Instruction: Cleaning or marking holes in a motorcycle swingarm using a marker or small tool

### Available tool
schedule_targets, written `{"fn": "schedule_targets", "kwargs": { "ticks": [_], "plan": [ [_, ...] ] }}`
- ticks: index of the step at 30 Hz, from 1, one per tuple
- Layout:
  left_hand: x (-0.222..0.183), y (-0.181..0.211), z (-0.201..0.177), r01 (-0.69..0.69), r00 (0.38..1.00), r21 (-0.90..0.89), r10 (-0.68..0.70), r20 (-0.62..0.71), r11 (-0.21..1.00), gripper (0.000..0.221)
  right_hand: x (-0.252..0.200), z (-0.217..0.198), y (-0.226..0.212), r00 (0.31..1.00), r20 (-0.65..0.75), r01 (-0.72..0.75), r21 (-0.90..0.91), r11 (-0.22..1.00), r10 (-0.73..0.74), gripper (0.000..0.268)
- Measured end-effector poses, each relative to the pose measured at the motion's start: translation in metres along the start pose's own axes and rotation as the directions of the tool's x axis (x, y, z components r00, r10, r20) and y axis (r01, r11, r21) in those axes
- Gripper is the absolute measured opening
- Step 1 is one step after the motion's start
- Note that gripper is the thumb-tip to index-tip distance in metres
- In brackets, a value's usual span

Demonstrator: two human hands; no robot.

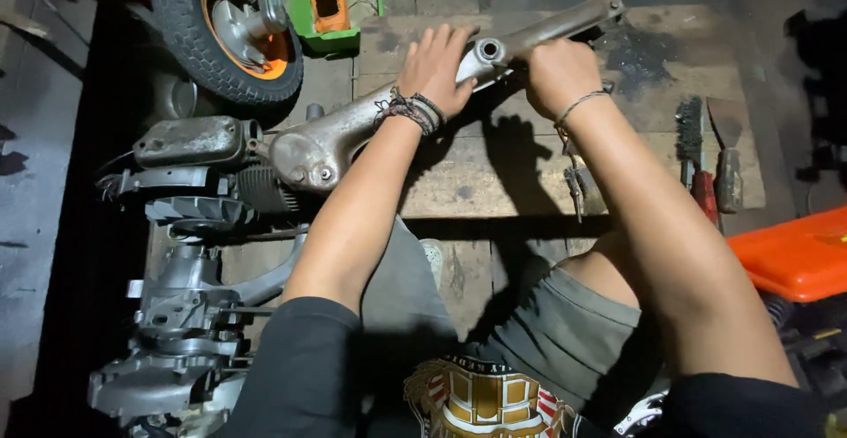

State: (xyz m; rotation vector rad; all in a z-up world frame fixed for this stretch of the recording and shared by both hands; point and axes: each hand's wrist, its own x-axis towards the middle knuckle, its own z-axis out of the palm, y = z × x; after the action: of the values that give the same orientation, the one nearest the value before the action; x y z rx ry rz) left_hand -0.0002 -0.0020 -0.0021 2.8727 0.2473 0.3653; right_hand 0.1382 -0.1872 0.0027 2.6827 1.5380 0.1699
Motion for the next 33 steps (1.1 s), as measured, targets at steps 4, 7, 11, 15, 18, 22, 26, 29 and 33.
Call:
{"fn": "schedule_targets", "kwargs": {
  "ticks": [4, 7, 11, 15, 18, 22, 26, 29, 33],
  "plan": [
    [-0.001, 0.002, -0.003, -0.041, 0.999, 0.007, 0.041, -0.031, 0.999, 0.064, 0.002, -0.005, -0.016, 1.000, -0.013, -0.017, -0.039, 0.999, 0.016, 0.023],
    [-0.002, 0.002, -0.005, -0.039, 0.999, 0.013, 0.039, -0.029, 0.999, 0.064, 0.005, -0.008, -0.022, 0.999, -0.036, 0.031, -0.023, 0.999, -0.032, 0.032],
    [0.000, 0.000, -0.005, -0.006, 1.000, 0.000, 0.006, -0.002, 1.000, 0.067, 0.005, -0.029, -0.022, 0.985, 0.153, -0.087, 0.059, 0.994, 0.077, 0.018],
    [-0.002, 0.001, -0.003, -0.042, 0.999, 0.019, 0.042, -0.027, 0.999, 0.063, 0.006, -0.024, -0.032, 0.978, 0.171, -0.124, 0.025, 0.992, 0.118, 0.017],
    [-0.003, 0.002, -0.007, -0.025, 1.000, 0.005, 0.025, -0.003, 1.000, 0.064, 0.007, -0.010, -0.040, 1.000, -0.012, -0.014, 0.093, 0.996, 0.016, 0.027],
    [-0.001, -0.001, -0.002, -0.021, 1.000, 0.021, 0.022, -0.019, 1.000, 0.065, 0.005, -0.030, -0.036, 0.997, 0.072, -0.040, 0.082, 0.996, 0.034, 0.023],
    [-0.003, 0.001, -0.004, -0.033, 0.999, 0.003, 0.033, -0.021, 0.999, 0.062, 0.002, -0.032, -0.038, 0.963, 0.233, -0.145, 0.013, 0.989, 0.138, 0.020],
    [0.000, 0.003, -0.006, -0.040, 0.999, -0.004, 0.040, -0.017, 0.999, 0.063, 0.002, -0.026, -0.041, 0.987, 0.125, -0.108, 0.075, 0.991, 0.098, 0.032],
    [-0.003, 0.002, -0.009, -0.015, 1.000, -0.020, 0.015, 0.001, 1.000, 0.066, 0.003, -0.028, -0.041, 0.995, 0.080, -0.068, 0.131, 0.989, 0.058, 0.025]
  ]
}}
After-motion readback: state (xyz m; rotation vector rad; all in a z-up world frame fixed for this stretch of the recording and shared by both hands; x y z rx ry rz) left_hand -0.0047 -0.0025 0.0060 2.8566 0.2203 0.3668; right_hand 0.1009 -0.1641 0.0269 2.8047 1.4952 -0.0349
